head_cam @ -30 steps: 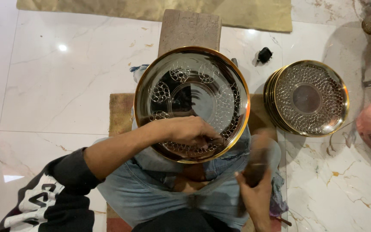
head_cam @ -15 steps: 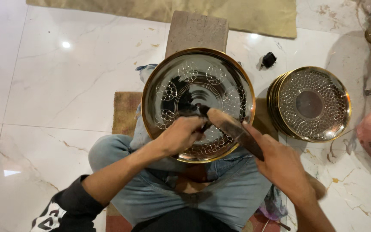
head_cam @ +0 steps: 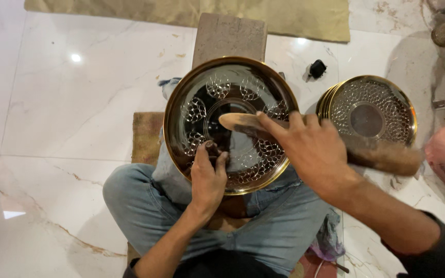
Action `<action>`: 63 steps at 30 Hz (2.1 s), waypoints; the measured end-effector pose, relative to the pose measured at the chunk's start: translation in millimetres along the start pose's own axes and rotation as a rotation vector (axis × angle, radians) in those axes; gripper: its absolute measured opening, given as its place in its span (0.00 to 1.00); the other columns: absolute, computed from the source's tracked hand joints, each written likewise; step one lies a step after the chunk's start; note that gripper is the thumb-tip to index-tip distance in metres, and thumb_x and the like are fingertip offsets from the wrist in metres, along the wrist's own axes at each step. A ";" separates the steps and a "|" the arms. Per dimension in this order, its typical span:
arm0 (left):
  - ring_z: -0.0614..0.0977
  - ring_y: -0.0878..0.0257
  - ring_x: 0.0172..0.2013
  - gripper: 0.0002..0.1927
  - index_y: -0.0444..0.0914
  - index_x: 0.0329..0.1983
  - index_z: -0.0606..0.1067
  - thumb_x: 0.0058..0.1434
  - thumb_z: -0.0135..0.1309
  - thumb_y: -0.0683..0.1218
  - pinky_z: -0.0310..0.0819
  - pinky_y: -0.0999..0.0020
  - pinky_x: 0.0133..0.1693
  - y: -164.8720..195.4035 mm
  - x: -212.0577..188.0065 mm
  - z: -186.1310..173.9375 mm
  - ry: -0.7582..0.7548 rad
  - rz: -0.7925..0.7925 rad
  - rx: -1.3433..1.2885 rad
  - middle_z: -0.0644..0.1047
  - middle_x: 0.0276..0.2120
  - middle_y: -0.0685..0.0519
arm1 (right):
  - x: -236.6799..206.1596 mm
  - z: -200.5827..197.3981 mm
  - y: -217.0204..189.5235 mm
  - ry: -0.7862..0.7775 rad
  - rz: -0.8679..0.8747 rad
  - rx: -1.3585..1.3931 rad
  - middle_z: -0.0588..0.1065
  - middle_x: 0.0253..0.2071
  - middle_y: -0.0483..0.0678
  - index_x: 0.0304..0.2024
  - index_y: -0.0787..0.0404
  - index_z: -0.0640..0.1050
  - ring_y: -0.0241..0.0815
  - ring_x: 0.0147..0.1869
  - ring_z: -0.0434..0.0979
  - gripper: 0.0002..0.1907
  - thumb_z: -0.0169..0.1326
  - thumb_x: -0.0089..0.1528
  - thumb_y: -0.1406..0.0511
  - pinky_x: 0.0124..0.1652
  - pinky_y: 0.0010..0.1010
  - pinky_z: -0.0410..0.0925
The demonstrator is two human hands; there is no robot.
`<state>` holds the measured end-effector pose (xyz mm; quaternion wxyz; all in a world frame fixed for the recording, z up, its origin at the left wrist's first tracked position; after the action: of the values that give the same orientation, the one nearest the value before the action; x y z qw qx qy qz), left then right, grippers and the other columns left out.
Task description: The person sits cross-legged on the floor with a decorative metal plate on their lap and hammers patterns into it, holding a small punch against the plate surface with one hand while striking it with a wooden mallet in the other hand, repositioning the punch repeatedly across the plate's embossed design.
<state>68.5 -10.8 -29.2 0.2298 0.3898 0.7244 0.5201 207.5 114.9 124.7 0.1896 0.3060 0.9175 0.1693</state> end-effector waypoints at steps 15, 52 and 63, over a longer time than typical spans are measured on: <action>0.84 0.54 0.32 0.13 0.29 0.51 0.72 0.65 0.55 0.37 0.78 0.62 0.34 10.7 13.6 -3.5 -0.104 0.059 -0.028 0.80 0.36 0.43 | 16.3 -38.0 6.7 -0.402 -0.086 0.157 0.73 0.45 0.54 0.80 0.28 0.46 0.49 0.39 0.82 0.44 0.49 0.70 0.66 0.40 0.41 0.77; 0.85 0.51 0.48 0.28 0.43 0.63 0.73 0.58 0.61 0.45 0.77 0.56 0.49 35.2 92.3 31.2 -1.408 0.601 0.125 0.82 0.51 0.49 | -152.2 170.5 -114.6 0.103 1.198 1.412 0.78 0.41 0.60 0.74 0.45 0.57 0.53 0.40 0.82 0.51 0.66 0.52 0.62 0.42 0.44 0.74; 0.84 0.48 0.45 0.24 0.42 0.61 0.74 0.60 0.61 0.43 0.78 0.54 0.44 30.3 92.0 29.5 -1.362 0.693 0.098 0.82 0.48 0.46 | -135.3 171.3 -102.0 0.516 0.911 1.394 0.75 0.48 0.57 0.68 0.62 0.60 0.54 0.47 0.79 0.42 0.66 0.56 0.68 0.47 0.45 0.72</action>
<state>45.8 84.7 -4.7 0.4318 0.8390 0.2815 0.1745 334.4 -13.5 -34.9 -0.3407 0.6415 0.6147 -0.3075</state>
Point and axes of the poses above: each hand's wrist, its own x-axis towards the middle knuckle, its own z-axis out of the palm, y = z × x, the point moved 2 cm from there along x, towards the middle knuckle
